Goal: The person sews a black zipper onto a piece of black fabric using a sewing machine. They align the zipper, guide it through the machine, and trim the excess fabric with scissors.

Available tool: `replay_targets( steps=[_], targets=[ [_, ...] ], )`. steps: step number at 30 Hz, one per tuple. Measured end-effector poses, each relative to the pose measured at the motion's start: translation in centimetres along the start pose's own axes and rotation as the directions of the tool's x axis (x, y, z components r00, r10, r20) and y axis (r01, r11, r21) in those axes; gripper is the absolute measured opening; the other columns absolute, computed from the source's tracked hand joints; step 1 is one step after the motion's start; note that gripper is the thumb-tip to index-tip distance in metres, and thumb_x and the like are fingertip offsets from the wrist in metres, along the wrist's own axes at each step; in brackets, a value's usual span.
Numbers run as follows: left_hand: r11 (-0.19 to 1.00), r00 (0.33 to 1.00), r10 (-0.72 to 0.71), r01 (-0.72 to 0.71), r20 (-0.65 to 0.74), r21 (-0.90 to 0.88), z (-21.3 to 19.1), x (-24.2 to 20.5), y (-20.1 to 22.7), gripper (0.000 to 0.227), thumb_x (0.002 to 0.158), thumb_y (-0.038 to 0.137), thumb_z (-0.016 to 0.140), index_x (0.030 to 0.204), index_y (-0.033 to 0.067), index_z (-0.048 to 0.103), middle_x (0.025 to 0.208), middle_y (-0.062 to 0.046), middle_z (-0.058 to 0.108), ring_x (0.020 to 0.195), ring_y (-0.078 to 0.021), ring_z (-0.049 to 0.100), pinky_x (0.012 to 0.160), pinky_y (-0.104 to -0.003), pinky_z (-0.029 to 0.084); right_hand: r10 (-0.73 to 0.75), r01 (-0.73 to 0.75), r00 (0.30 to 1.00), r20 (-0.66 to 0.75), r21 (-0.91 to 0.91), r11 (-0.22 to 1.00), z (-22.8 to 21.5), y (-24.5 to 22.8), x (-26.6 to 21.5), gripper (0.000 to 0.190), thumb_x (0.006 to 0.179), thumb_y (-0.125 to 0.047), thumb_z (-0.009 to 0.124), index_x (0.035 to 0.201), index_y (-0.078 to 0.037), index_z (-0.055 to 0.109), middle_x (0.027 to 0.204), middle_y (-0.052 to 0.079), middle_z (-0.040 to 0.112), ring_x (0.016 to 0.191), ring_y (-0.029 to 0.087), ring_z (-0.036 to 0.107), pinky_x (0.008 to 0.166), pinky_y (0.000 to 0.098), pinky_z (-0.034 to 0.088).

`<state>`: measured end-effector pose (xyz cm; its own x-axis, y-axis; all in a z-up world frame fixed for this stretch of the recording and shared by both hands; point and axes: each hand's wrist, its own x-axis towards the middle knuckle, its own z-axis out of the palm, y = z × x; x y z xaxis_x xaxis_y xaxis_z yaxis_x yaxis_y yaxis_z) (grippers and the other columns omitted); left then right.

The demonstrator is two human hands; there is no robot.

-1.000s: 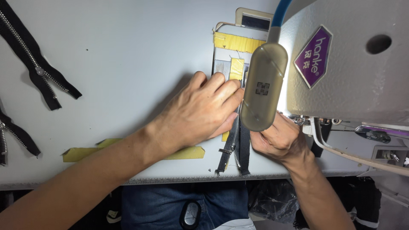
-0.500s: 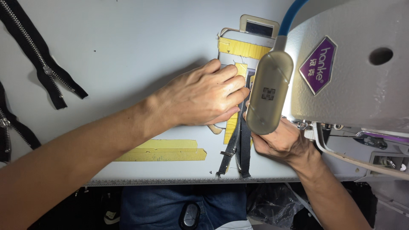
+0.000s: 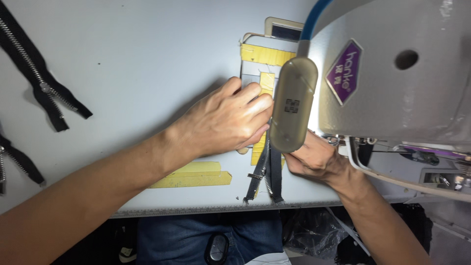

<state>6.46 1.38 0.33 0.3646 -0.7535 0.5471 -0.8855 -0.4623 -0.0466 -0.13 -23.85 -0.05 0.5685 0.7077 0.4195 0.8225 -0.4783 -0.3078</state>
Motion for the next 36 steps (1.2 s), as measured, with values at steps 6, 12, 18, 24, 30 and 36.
replay_targets(
  steps=[6,12,18,24,30,36],
  targets=[
    [1.0,0.999,-0.028,0.028,-0.035,-0.013,0.0,-0.1,0.2,0.022,0.097,0.03,0.074,0.086,0.0134,0.065,0.087,0.001,0.054,0.078,-0.0201,0.05,0.064,-0.034,0.036,-0.011,0.015,0.999,0.043,-0.102,0.995,-0.1,-0.1,0.1,0.017,0.088,0.009,0.06,0.098,0.004,0.073,0.093,0.019,0.072,0.071,0.028,0.066,0.068,0.0311,0.056],
    [0.999,0.998,-0.05,0.051,-0.036,0.016,0.4,-0.7,0.2,0.026,0.097,0.034,0.072,0.106,0.0093,0.073,0.093,0.002,0.058,0.085,-0.018,0.055,0.066,-0.033,0.039,-0.038,0.04,0.999,0.021,-0.126,0.991,0.3,-0.3,0.7,0.014,0.082,0.015,0.059,0.085,0.006,0.069,0.075,0.016,0.063,0.059,0.027,0.056,0.058,0.0337,0.053],
    [0.987,0.987,-0.157,0.157,0.034,-0.014,-0.3,-1.4,0.5,0.039,0.096,0.041,0.069,0.12,0.0106,0.071,0.109,0.003,0.064,0.094,-0.0197,0.056,0.074,-0.036,0.042,0.025,-0.026,1.0,-0.008,-0.053,0.998,0.1,-1.5,2.5,0.021,0.091,0.015,0.062,0.111,0.021,0.065,0.12,0.038,0.067,0.108,0.051,0.072,0.101,0.0476,0.061],
    [0.942,0.953,-0.304,0.301,0.0,-0.148,-1.6,-2.0,2.9,0.033,0.1,0.028,0.074,0.123,0.0048,0.07,0.125,-0.01,0.069,0.111,-0.0239,0.061,0.087,-0.039,0.051,0.165,-0.177,0.974,-0.158,-0.065,0.982,1.5,-3.1,2.6,0.026,0.087,0.024,0.063,0.111,0.017,0.07,0.118,0.035,0.069,0.106,0.049,0.073,0.099,0.0515,0.063],
    [0.912,0.93,-0.368,0.36,-0.001,-0.197,-3.4,-1.6,5.6,0.016,0.104,0.013,0.063,0.106,0.0023,0.074,0.119,-0.011,0.072,0.111,-0.0255,0.062,0.089,-0.039,0.048,0.294,-0.321,0.946,-0.139,-0.249,0.914,1.1,-5.8,1.1,0.024,0.095,0.009,0.069,0.112,-0.002,0.081,0.095,0.01,0.071,0.072,0.033,0.053,0.067,0.0419,0.049],
    [0.812,0.831,-0.556,0.542,-0.003,-0.216,-6.7,-3.0,9.4,0.024,0.1,0.017,0.065,0.12,0.005,0.072,0.124,-0.011,0.07,0.112,-0.0265,0.064,0.091,-0.039,0.048,0.966,-0.736,0.247,-0.08,0.633,0.24,1.4,-13.3,2.3,0.018,0.108,0.002,0.061,0.123,0.008,0.067,0.105,0.018,0.072,0.09,0.018,0.071,0.091,0.0241,0.058]
  ],
)
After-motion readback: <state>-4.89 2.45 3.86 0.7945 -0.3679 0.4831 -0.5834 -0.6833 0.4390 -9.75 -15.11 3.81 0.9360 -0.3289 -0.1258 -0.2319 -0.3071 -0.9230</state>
